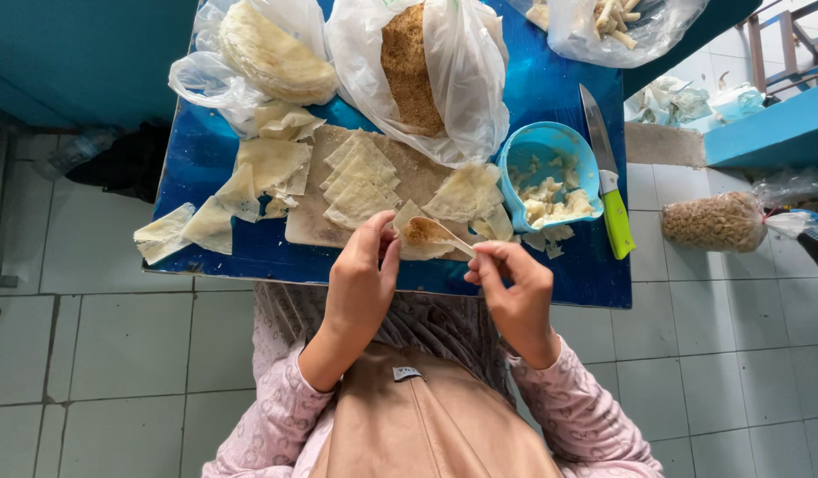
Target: The person sits at a low blue table folding thin pastry wrappers around a filling. They place filling from a blue bowl onto a wrapper using a spoon, fold the wrapper over the filling, press the folds closed, and set the finished roll aside, repeating the process.
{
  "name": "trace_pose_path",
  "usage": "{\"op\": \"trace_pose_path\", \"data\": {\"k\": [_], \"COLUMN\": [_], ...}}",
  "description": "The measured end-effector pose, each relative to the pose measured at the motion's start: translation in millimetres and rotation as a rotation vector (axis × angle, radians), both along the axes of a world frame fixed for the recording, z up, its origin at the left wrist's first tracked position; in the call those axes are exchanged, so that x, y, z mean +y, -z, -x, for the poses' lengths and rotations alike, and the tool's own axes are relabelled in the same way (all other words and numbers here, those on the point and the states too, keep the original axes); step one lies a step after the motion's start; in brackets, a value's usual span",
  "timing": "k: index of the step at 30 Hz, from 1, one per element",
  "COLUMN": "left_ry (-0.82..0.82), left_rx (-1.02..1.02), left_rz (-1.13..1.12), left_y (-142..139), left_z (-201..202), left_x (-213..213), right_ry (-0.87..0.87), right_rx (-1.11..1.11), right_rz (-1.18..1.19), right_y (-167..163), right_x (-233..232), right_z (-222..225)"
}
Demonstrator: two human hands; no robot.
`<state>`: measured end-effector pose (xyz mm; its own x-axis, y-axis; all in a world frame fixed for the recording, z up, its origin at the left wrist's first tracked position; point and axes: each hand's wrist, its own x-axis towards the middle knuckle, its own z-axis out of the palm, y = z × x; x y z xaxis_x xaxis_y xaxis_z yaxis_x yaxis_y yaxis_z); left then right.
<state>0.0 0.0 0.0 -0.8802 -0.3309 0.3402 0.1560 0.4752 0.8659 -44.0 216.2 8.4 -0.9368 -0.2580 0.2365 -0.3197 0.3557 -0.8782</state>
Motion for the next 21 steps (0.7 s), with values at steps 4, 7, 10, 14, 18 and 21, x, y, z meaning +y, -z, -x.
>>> {"op": "trace_pose_path", "data": {"k": [4, 7, 10, 14, 18, 21], "left_ry": [-0.006, -0.007, 0.007, 0.024, 0.035, 0.008], "left_rx": [0.045, 0.066, 0.096, 0.104, 0.141, 0.108], "left_rz": [-0.106, -0.142, -0.144, -0.019, 0.130, 0.071], "left_y": [4.0, 5.9, 6.6, 5.1, 0.1, -4.4], "left_z": [-0.9, -1.2, 0.6, 5.9, 10.3, 8.9], "left_x": [0.2, 1.7, 2.7, 6.3, 4.9, 3.0], "right_ry": [-0.227, -0.398, -0.379, -0.241, 0.003, -0.026], "right_rx": [0.509, 0.739, 0.896, 0.960, 1.115, 0.740], "right_rz": [-0.288, -0.406, -0.423, -0.276, -0.741, -0.524], "right_y": [-29.2, -47.6, -55.8, -58.2, -63.8, -63.7], "right_x": [-9.1, -9.3, -16.8, -43.4, -80.7, -78.1], "right_z": [-6.9, -6.3, 0.0, 34.0, 78.7, 65.7]}}
